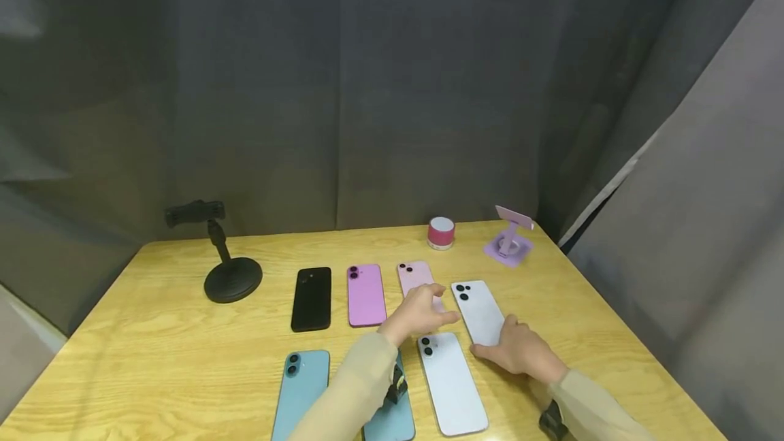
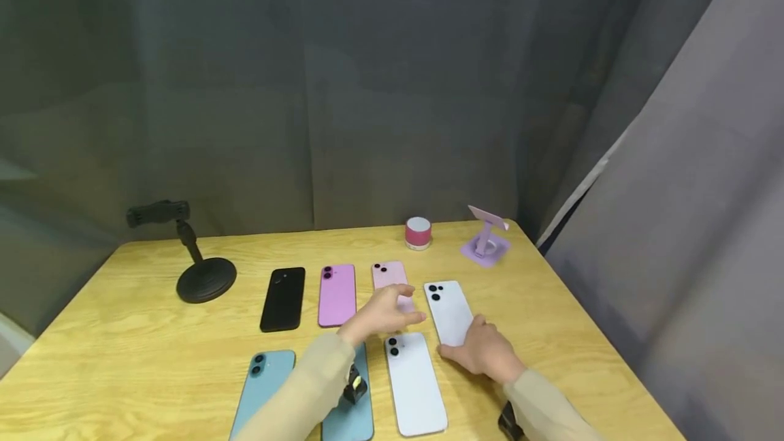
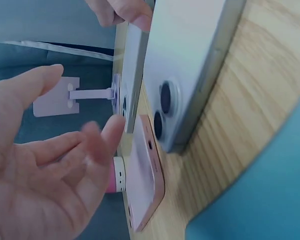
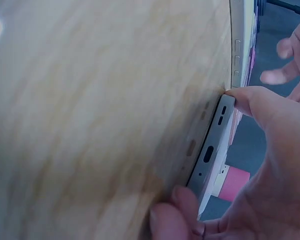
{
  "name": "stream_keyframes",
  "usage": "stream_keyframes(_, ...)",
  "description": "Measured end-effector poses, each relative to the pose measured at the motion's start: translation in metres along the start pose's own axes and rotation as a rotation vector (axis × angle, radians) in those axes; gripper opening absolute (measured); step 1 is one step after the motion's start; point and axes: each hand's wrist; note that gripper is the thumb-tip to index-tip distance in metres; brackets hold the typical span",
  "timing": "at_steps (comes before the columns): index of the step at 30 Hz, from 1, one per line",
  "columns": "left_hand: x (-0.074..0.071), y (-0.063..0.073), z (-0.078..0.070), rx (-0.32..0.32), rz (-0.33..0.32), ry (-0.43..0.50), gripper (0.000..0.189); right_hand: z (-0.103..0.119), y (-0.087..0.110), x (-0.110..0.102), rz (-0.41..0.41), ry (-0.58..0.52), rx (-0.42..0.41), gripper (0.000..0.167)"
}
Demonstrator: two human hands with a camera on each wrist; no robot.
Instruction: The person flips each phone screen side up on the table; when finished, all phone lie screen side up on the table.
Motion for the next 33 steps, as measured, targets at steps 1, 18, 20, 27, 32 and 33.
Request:
stream_keyframes(1,0.002,-0.001,-0.001,-0.001,0.004,0.001,0.062,-0.001,0.000,0.001,0.004,0.000,-0.002,0.111)
stream_keyframes(18,0.030,-0.026,-0.012,-0.041,0.026,-0.002,0.069,-0.014,-0.005,-0.004,0.114,-0.075,0.030,0.120)
stream_keyframes(20,0.031,-0.028,-0.012,-0.047,0.037,-0.021,0.068,-0.013,-0.005,-0.004,0.112,-0.077,0.027,0.116)
stream_keyframes(27,0.032,-0.032,-0.011,-0.052,0.064,-0.046,0.052,-0.007,-0.005,-0.005,0.118,-0.075,0.011,0.110)
stream_keyframes(32,0.035,-0.037,-0.010,-0.071,0.049,-0.038,0.052,-0.006,-0.005,-0.012,0.187,-0.117,0.025,0.117)
stream_keyframes(33,0.035,-0.039,-0.010,-0.075,0.050,-0.042,0.056,-0.006,-0.004,-0.013,0.201,-0.133,0.025,0.118)
Point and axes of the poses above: each hand's wrist, its own y-axis away from the middle knuckle, its own x-axis out of the palm, z = x × y, and after that the axes turned 5 degrees about z, right-handed
